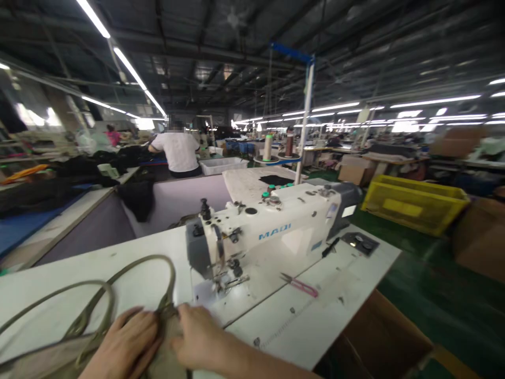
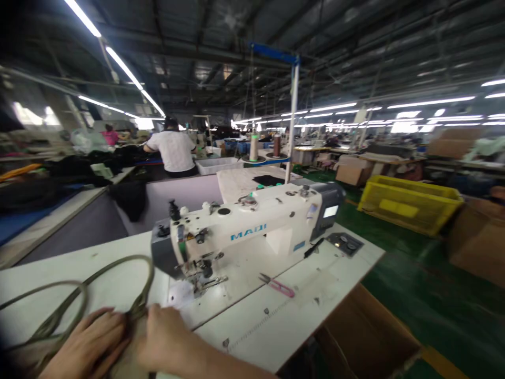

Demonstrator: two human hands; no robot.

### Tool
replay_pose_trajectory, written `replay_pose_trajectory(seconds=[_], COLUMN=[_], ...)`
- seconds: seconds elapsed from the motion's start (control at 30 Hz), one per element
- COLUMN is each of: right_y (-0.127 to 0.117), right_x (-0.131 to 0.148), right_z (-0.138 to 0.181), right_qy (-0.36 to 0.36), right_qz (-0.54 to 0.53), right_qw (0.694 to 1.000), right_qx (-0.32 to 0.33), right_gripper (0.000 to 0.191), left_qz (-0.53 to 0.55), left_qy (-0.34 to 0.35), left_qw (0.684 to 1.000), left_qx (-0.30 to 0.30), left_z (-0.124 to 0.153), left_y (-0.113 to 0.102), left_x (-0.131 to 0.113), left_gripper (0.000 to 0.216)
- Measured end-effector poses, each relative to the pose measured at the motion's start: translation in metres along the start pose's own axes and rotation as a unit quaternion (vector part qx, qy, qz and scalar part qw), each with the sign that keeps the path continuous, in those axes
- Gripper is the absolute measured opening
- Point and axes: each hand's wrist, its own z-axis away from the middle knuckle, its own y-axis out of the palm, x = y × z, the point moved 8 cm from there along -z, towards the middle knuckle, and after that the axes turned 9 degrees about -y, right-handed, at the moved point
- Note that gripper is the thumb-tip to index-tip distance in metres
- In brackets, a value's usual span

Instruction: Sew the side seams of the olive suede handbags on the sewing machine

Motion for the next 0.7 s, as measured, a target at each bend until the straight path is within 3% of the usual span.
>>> replay_pose_trajectory(seconds=[0.1, 0.23, 0.37, 0.5, 0.7], right_y=[-0.002, -0.006, -0.015, -0.03, -0.022], right_x=[-0.002, -0.022, -0.036, -0.023, 0.011], right_z=[0.024, 0.04, 0.054, 0.086, 0.126], right_qy=[-0.014, 0.001, 0.008, -0.055, -0.191], right_qz=[-0.06, -0.122, -0.127, -0.091, -0.076], right_qw=[0.998, 0.993, 0.992, 0.994, 0.977], right_qx=[-0.012, -0.001, -0.011, -0.038, 0.062], right_gripper=[0.046, 0.049, 0.063, 0.042, 0.032], left_qz=[-0.047, -0.037, -0.032, -0.009, 0.009], left_qy=[-0.003, -0.021, -0.063, -0.105, -0.159], left_qw=[0.998, 0.98, 0.97, 0.962, 0.946], left_qx=[0.052, 0.194, 0.231, 0.252, 0.282], left_z=[-0.001, -0.018, -0.044, -0.056, -0.058], left_y=[0.001, 0.023, 0.04, 0.05, 0.057], left_x=[-0.01, -0.026, -0.024, -0.014, -0.008], left_gripper=[0.036, 0.038, 0.031, 0.033, 0.043])
